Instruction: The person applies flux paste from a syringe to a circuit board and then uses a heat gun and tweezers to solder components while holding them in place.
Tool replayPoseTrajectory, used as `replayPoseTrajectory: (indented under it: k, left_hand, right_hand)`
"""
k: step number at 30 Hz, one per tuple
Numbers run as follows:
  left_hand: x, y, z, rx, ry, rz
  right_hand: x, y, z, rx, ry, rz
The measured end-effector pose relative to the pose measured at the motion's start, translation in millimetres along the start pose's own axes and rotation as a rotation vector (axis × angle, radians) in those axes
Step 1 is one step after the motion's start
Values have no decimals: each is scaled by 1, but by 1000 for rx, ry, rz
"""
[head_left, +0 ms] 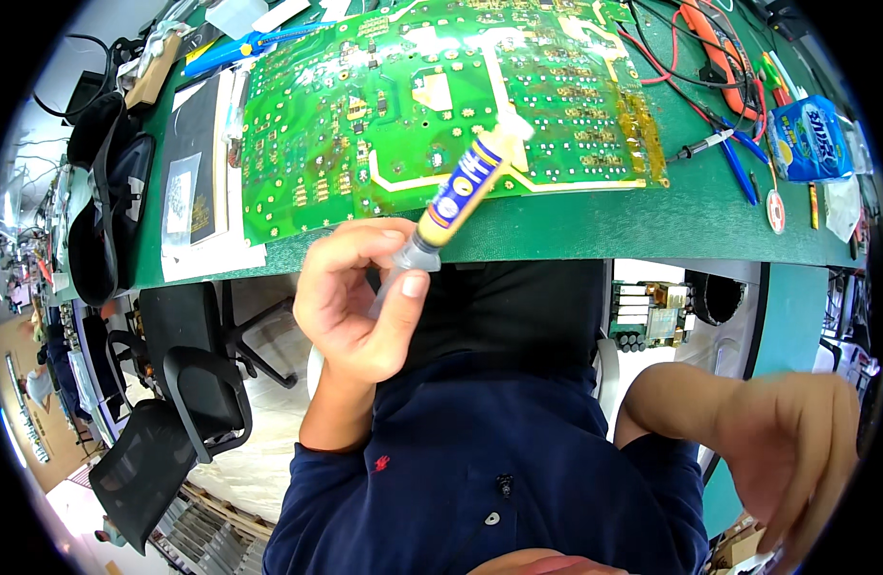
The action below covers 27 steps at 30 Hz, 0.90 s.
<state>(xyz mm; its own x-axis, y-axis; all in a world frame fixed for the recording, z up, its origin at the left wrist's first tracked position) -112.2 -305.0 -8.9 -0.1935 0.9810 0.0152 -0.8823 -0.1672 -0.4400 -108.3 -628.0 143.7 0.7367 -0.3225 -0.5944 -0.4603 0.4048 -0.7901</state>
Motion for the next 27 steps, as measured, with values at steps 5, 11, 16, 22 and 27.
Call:
replayPoseTrajectory:
  k: [5, 11, 16, 22, 27]
  left_hand:
    - [-32, -12, 18, -163, -55, -180]
    - [-71, -19, 21, -153, -114, -268]
    - [-101, -19, 14, -89, -143, -405]
    - [-106, -21, 20, -164, -232, -335]
    - [-115, -18, 15, 5, -380, -363]
  right_hand:
    - [26, 7, 40, -559, 1383, -797]
    - [77, 2, 82, -944, 1635, -810]
    - [102, 17, 102, -1228, 1343, -1054]
    - [110, 39, 104, -1239, 1181, -960]
    - [119, 48, 89, -1262, 1172, -850]
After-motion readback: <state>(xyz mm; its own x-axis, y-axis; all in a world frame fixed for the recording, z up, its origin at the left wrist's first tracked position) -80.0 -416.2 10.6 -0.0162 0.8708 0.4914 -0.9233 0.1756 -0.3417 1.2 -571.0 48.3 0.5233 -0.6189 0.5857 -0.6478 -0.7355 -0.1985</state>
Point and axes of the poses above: each hand's wrist, its own y-axis away from the middle knuckle, its own x-axis out of the back of the hand, z = x × y, the point moved 10 cm from there along -y, towards the middle knuckle, and after that the axes turned 4 degrees about -z, right-handed, at the moved point
